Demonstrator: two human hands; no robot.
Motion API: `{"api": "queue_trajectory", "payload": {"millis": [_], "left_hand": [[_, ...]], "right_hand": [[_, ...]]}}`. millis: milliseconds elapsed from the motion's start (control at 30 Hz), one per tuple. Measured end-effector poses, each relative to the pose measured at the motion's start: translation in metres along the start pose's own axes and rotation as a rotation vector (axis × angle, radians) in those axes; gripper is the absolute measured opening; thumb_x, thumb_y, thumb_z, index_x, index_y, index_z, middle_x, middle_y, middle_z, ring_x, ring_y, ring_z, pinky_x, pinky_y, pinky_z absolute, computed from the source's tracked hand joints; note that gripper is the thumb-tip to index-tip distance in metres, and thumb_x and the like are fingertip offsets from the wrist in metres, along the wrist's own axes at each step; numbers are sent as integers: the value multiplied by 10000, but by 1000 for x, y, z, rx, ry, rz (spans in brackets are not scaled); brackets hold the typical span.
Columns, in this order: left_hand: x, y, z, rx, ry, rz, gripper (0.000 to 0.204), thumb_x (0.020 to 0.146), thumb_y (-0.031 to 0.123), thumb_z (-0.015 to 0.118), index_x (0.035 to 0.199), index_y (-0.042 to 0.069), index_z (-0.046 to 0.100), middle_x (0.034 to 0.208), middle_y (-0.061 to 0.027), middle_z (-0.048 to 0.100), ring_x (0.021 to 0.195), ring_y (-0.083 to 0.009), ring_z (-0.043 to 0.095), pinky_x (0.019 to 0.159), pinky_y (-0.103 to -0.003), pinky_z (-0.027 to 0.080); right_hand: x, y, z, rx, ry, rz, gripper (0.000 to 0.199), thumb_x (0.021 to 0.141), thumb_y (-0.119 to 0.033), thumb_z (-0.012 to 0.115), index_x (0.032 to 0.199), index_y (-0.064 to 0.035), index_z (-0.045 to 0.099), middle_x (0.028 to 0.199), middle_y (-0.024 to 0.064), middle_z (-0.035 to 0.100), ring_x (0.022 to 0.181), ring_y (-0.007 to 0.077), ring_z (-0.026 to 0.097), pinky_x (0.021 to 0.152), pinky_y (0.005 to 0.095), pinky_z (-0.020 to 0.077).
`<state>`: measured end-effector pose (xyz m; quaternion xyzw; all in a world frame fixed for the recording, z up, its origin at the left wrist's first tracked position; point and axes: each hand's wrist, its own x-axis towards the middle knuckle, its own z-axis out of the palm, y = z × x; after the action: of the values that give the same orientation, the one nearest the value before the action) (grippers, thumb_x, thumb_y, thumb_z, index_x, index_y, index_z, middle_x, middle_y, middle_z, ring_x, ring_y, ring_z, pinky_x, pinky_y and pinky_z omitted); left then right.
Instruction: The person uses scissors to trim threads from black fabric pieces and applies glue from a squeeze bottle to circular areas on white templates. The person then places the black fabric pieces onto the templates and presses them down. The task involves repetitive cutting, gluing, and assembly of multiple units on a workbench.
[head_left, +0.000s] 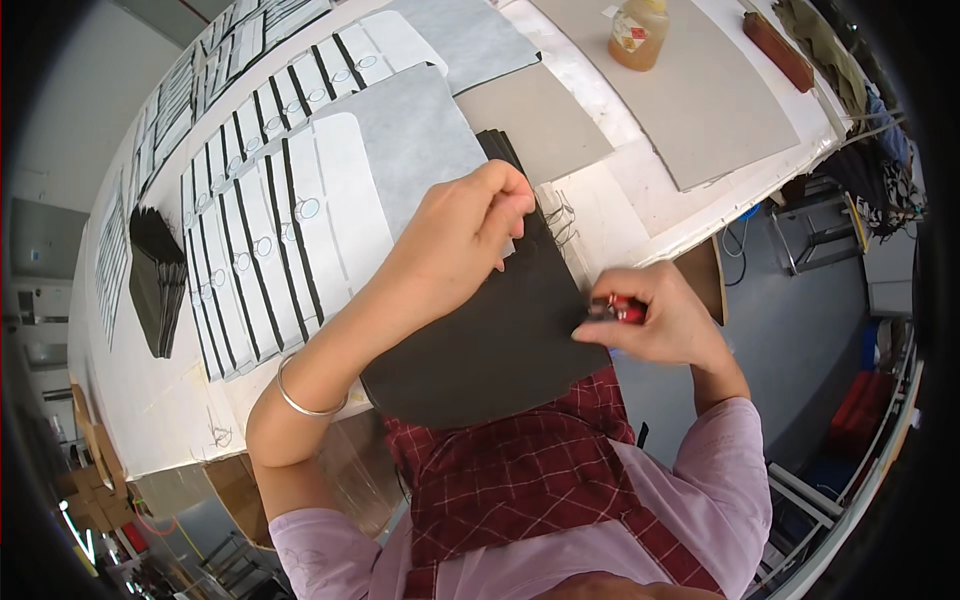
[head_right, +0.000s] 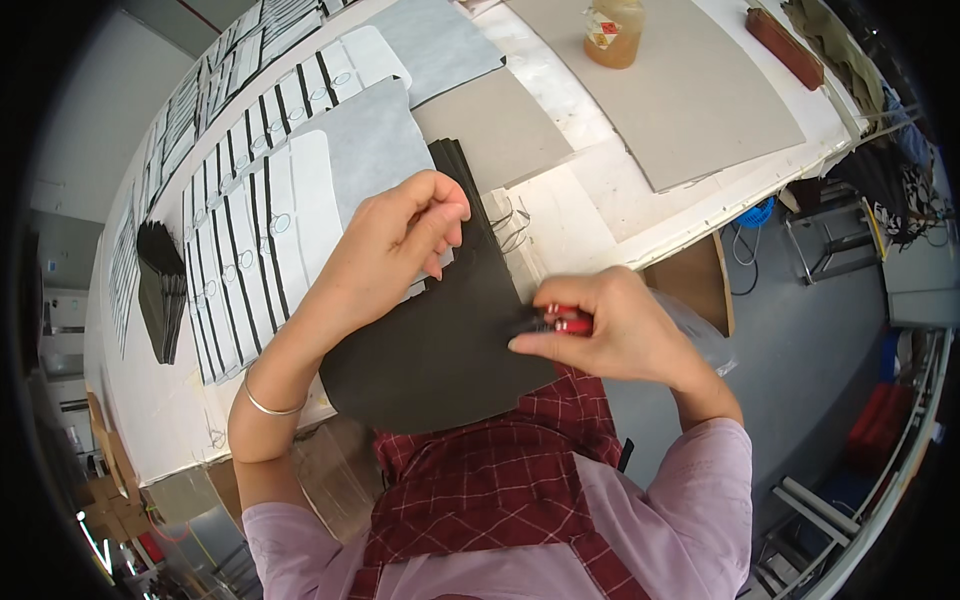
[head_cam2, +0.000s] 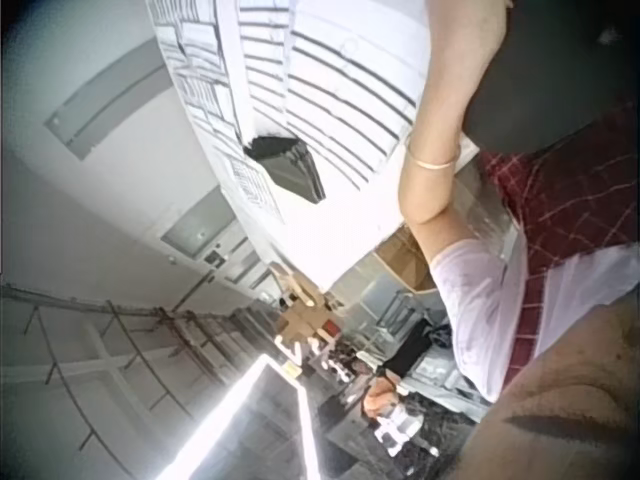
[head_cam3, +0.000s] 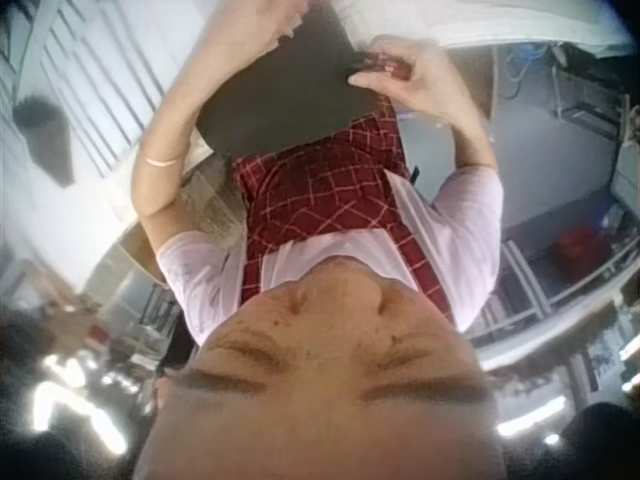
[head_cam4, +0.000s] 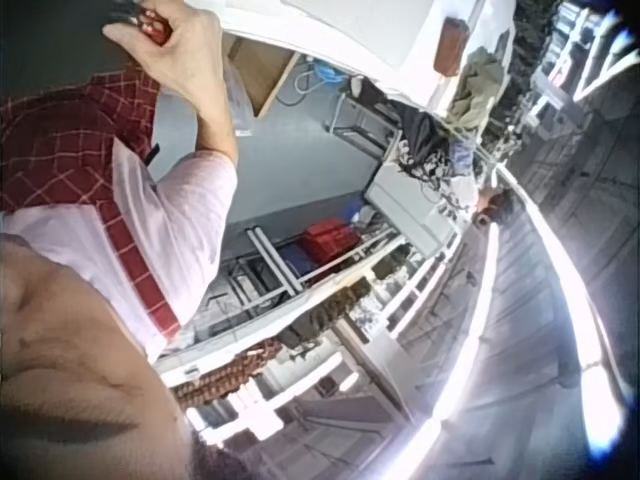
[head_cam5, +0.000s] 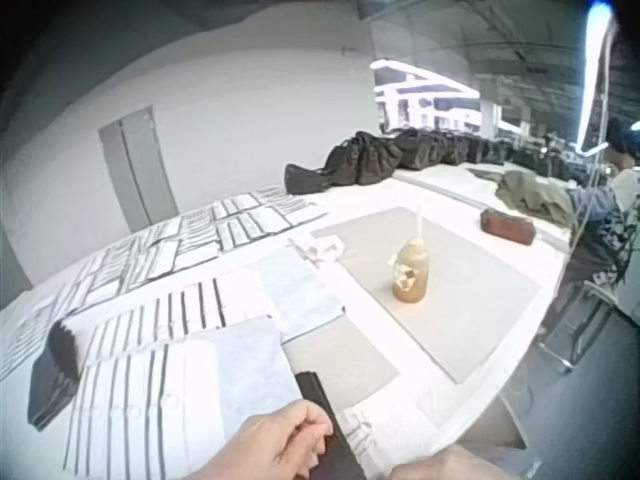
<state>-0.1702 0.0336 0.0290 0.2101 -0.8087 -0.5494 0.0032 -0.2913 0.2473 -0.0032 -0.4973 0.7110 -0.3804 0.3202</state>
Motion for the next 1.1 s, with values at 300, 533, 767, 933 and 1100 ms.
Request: {"api": "queue_trajectory", "payload": {"millis": [300, 533, 767, 933, 1100], "left_hand": [[-5, -8, 19, 425, 156, 352, 96, 898, 75, 671, 930, -7, 631, 787, -95, 580, 680, -197, 559, 642, -325, 474], [2, -17, 9, 269, 110, 299, 97, 938, 91, 629, 910, 0, 613, 768, -65, 572, 663, -158, 547, 618, -316, 457], [-4, -9, 5, 147, 37, 216, 101, 944, 106, 648, 938, 7, 626, 788, -18, 547, 703, -89, 513, 630, -271, 447], [-3, -14, 10, 234, 35, 299, 94, 918, 90, 671, 898, 7, 633, 798, -29, 542, 685, -110, 498, 628, -279, 435], [-1, -16, 8, 170, 84, 227, 102, 928, 101, 664, 886, 12, 636, 776, -12, 536, 670, -98, 453, 614, -265, 401]], "right_hand": [[24, 1, -21, -394, 222, -194, 324, 881, -349, 706, 826, -42, 620, 592, 97, 564, 500, 286, 522, 516, 352, 402], [37, -5, -24, -666, 150, -251, 425, 938, -474, 612, 777, -81, 624, 521, 86, 576, 510, 311, 590, 493, 384, 420], [45, -2, -27, -645, 143, -310, 403, 899, -436, 671, 748, -67, 612, 525, 105, 539, 501, 321, 555, 493, 392, 389], [43, -4, -31, -654, 153, -309, 393, 892, -429, 684, 746, -70, 613, 523, 104, 535, 495, 316, 551, 490, 389, 385], [46, -4, -30, -636, 109, -329, 386, 897, -414, 684, 736, -72, 606, 528, 104, 537, 497, 316, 548, 488, 388, 379]]}}
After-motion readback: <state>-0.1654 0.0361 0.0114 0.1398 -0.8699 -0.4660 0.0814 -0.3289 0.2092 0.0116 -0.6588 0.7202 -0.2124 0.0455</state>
